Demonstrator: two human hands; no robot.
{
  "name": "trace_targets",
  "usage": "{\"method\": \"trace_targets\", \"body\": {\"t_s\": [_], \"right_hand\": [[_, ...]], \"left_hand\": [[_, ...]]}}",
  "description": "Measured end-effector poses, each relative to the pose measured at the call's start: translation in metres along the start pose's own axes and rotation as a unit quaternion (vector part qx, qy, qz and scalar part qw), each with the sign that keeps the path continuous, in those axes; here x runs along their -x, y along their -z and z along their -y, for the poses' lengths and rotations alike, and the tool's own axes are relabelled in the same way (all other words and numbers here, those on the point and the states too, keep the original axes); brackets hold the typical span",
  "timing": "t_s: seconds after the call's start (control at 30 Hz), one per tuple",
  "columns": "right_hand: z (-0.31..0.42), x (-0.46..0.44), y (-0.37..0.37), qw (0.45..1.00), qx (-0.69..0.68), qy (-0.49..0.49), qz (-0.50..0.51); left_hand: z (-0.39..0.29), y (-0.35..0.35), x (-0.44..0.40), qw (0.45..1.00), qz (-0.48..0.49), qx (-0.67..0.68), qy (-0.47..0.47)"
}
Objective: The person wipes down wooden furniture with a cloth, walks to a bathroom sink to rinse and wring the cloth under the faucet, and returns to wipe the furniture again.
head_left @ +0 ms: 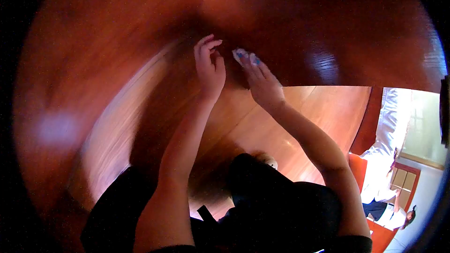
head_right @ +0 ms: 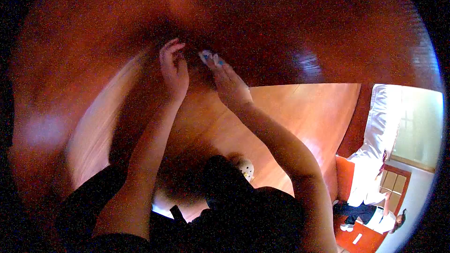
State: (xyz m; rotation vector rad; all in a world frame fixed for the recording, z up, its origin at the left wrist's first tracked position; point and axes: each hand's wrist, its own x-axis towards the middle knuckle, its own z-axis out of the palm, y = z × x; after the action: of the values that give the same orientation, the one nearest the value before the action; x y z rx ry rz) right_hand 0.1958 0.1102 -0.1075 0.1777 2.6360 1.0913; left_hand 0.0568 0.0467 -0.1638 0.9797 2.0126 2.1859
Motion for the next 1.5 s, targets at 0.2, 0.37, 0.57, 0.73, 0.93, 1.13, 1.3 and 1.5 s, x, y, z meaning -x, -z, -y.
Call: {"method": "trace_targets", "body": {"t_s": [0.2,0.37,0.57,0.73,0.93,1.13,1.3,1.5], "right_hand": [[0.031,-0.017,-0.033,0.996,-0.054,0.071,0.021],[0.045,-0.006,-0.056,0.974,-0.221,0.050,-0.009],[0.025,-0.004,-0.017,0.766,-0.600,-0.088,0.212],[0.061,-0.034,-0.098,0.915,-0.392,0.019,-0.096],[0.043,-0.112,-0.038,0.925,-0.366,-0.046,0.091],[0.084,-0.209,-0.178,0.922,-0.375,0.011,-0.098],[0.060,-0.222,-0.120,0.964,-0.260,0.040,-0.033],[0.028,-0.201,-0.060,0.968,-0.244,0.050,-0.035]], "left_hand": [[0.008,0.019,-0.006,0.999,0.016,-0.027,0.028],[0.012,0.025,0.002,0.998,0.017,-0.050,0.015],[-0.001,0.036,0.007,0.998,0.018,-0.030,0.056],[0.009,0.065,0.022,0.997,0.012,-0.065,0.045],[0.005,0.089,0.044,0.990,0.039,-0.017,0.133],[0.012,0.097,0.040,0.992,0.065,-0.065,0.083],[0.007,0.095,0.034,0.991,0.062,-0.067,0.096],[-0.002,0.088,0.045,0.991,0.078,-0.055,0.095]]}}
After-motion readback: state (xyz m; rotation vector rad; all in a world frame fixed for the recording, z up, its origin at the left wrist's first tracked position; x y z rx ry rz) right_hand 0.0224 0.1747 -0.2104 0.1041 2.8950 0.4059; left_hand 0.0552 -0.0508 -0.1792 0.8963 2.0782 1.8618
